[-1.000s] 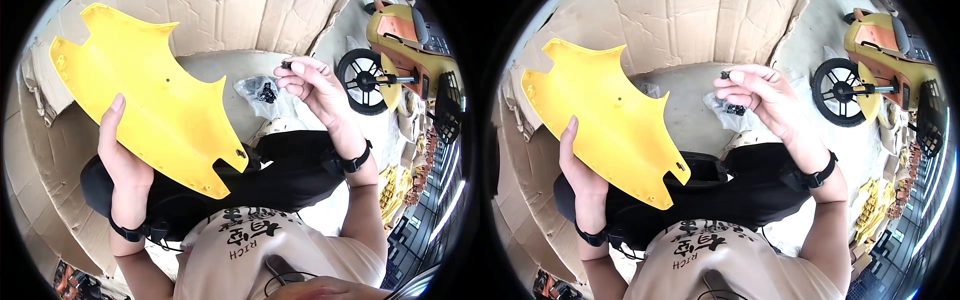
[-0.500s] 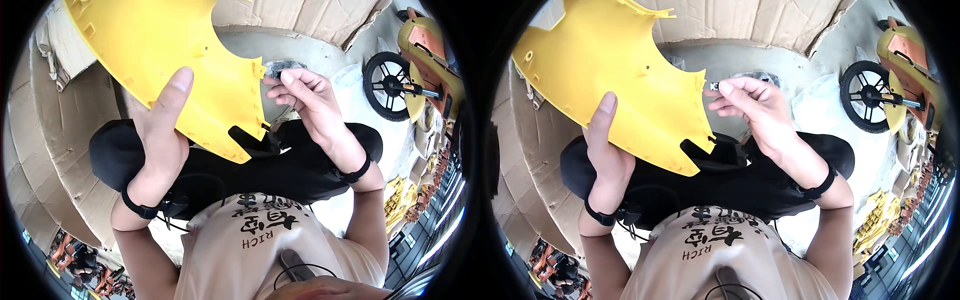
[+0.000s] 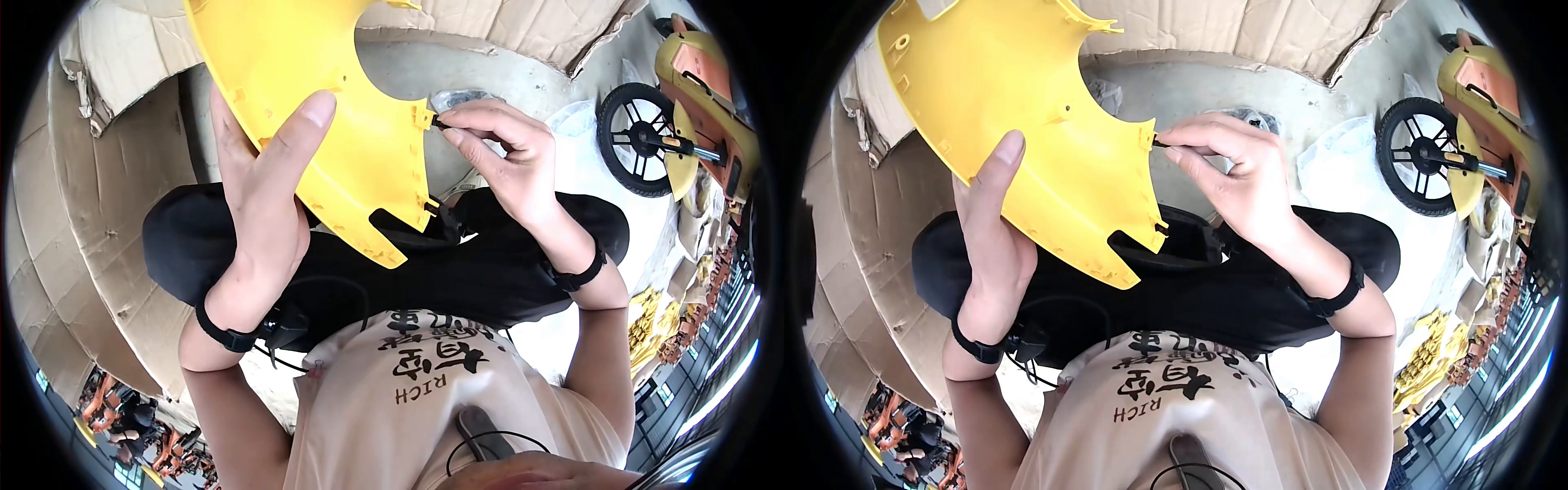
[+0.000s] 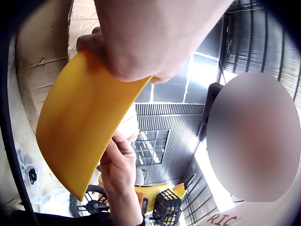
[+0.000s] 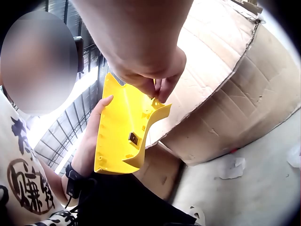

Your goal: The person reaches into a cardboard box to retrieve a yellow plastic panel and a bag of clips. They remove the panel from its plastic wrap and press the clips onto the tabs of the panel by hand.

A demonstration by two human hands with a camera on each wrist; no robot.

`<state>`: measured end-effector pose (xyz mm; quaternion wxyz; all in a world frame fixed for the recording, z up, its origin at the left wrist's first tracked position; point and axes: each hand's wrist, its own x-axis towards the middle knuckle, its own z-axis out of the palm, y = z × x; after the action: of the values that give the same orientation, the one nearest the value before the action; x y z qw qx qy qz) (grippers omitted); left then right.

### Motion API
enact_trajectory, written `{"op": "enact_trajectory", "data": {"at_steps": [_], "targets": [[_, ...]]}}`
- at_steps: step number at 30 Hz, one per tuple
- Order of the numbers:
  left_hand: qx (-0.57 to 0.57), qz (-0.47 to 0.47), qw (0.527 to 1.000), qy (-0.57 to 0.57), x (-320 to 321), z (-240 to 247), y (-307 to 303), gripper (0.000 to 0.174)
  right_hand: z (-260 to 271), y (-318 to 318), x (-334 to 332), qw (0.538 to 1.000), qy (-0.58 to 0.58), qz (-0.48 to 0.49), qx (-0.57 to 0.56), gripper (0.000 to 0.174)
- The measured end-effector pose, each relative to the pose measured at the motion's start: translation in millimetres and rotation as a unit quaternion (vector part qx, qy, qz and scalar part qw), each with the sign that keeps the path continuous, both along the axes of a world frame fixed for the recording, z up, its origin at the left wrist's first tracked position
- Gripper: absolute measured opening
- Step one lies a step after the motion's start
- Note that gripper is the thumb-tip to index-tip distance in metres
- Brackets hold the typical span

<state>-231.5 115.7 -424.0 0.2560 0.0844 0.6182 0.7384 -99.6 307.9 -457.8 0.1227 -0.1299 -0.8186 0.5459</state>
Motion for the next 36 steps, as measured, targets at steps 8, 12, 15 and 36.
{"op": "enact_trajectory", "data": {"at_steps": [8,12,15,36], "targets": [[-0.008,0.017,1.000,0.007,1.3,0.8,1.5,0.044,-2.3,-3.8,-0.9,0.999,0.026,0.008,0.046,0.018],[0.019,0.008,1.000,-0.012,-3.0,-2.6,-2.9,0.054,-3.4,-3.7,-1.3,0.999,0.010,0.003,0.052,0.018],[0.082,-0.026,0.996,-0.033,3.3,7.1,-1.2,0.054,-4.3,-3.7,-1.8,0.999,0.000,0.002,0.052,0.018],[0.056,-0.031,0.997,0.039,8.9,2.9,-2.6,0.052,-17.0,-6.0,-2.0,0.969,-0.078,-0.016,-0.235,0.032]]}}
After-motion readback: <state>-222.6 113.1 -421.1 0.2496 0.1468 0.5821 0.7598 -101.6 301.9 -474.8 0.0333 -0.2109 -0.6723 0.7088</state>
